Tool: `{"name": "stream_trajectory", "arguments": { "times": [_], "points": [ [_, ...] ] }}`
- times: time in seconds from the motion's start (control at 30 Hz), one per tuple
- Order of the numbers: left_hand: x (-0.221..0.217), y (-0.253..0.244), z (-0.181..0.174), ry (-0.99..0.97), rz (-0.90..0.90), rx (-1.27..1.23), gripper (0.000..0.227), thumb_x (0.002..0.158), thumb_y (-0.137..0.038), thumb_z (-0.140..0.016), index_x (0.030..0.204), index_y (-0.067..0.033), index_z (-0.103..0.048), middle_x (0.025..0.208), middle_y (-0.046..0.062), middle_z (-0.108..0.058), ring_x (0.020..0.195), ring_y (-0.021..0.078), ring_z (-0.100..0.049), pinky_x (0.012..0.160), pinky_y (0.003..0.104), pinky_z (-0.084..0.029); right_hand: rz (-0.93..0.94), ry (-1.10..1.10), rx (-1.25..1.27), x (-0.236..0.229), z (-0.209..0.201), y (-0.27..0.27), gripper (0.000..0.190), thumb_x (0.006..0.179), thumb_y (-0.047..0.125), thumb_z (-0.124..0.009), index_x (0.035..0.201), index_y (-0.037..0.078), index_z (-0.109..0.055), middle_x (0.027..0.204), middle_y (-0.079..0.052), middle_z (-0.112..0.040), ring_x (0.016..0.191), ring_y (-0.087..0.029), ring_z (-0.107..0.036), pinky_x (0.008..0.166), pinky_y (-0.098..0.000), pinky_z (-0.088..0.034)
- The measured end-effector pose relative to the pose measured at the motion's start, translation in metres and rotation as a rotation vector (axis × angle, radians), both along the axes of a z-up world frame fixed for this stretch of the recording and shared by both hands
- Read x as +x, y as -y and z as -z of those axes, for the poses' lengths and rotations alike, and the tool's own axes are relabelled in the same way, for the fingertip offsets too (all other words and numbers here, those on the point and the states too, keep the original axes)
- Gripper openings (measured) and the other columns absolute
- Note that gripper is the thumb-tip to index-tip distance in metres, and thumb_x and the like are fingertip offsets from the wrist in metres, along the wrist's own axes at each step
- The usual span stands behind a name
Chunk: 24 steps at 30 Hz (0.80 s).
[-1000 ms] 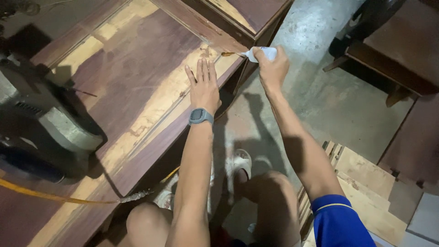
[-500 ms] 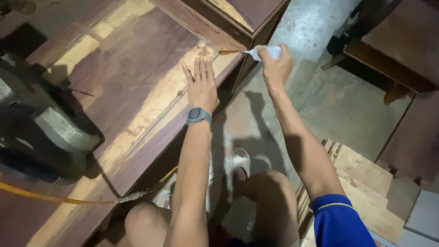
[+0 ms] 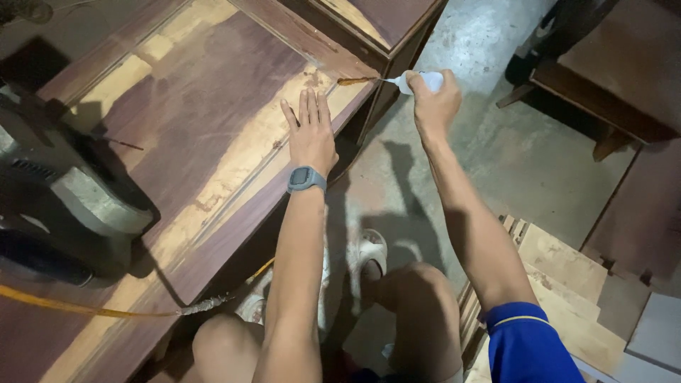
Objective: Applying wood glue to the edges of a wooden frame and using a belt sander to smooth the surface.
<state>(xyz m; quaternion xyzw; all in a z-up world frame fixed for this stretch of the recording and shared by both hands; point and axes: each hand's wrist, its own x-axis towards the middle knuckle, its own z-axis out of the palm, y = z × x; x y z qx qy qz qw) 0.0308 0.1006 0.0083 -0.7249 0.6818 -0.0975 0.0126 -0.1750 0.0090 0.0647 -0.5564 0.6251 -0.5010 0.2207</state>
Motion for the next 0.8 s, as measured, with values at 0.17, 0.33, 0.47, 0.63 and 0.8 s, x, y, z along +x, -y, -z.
{"name": "stream_trajectory", "arguments": {
  "times": [0.17, 0.33, 0.47, 0.63, 0.8],
  "points": [
    [0.000, 0.001, 0.000, -0.009, 0.001, 0.014, 0.101, 0.080, -0.031, -0.068, 0.162, 0.0000, -0.018, 0.168, 0.023, -0.021, 0.157, 0.0376, -0.013, 0.122, 0.074, -0.002, 0.012, 0.016, -0.003, -0.004, -0.001, -0.001, 0.025, 0.078, 0.036, -0.080, 0.079, 0.016, -0.066, 0.074, 0.004, -0.067, 0.065, -0.011, -0.057, 0.057, -0.0309, -0.042],
    [-0.005, -0.009, -0.023, -0.152, -0.023, 0.093, 0.103, 0.080, -0.017, -0.071, 0.163, 0.0019, -0.014, 0.169, 0.025, -0.020, 0.159, 0.0367, -0.008, 0.124, 0.068, 0.010, 0.091, 0.062, -0.135, -0.022, 0.045, 0.020, 0.040, 0.074, 0.033, -0.094, 0.077, 0.011, -0.062, 0.062, -0.002, -0.053, 0.057, -0.013, -0.056, 0.054, -0.0326, -0.043],
    [-0.005, -0.012, -0.026, -0.123, -0.021, 0.097, 0.104, 0.080, -0.019, -0.073, 0.163, 0.0015, -0.015, 0.170, 0.025, -0.020, 0.159, 0.0365, -0.008, 0.125, 0.068, 0.009, 0.016, 0.538, 0.030, -0.019, 0.008, -0.031, 0.026, 0.084, 0.030, -0.081, 0.081, 0.015, -0.060, 0.062, 0.001, -0.056, 0.049, -0.010, -0.054, 0.051, -0.0278, -0.044],
    [-0.006, -0.008, -0.023, -0.092, -0.001, 0.125, 0.107, 0.079, -0.022, -0.077, 0.164, 0.0009, -0.015, 0.169, 0.025, -0.021, 0.159, 0.0367, -0.009, 0.125, 0.069, 0.007, -0.066, 0.871, 0.198, -0.039, 0.003, -0.099, 0.027, 0.093, 0.032, -0.070, 0.096, 0.009, -0.058, 0.073, -0.004, -0.060, 0.063, -0.012, -0.062, 0.062, -0.0273, -0.051],
    [-0.006, -0.010, -0.024, -0.100, -0.016, 0.093, 0.112, 0.078, -0.031, -0.080, 0.164, 0.0007, -0.015, 0.170, 0.025, -0.020, 0.159, 0.0368, -0.011, 0.124, 0.070, 0.008, -0.124, 1.183, 0.172, -0.036, -0.022, -0.174, 0.033, 0.094, 0.027, -0.069, 0.115, 0.005, -0.057, 0.095, -0.016, -0.064, 0.088, -0.025, -0.063, 0.090, -0.0433, -0.050]
  ]
}}
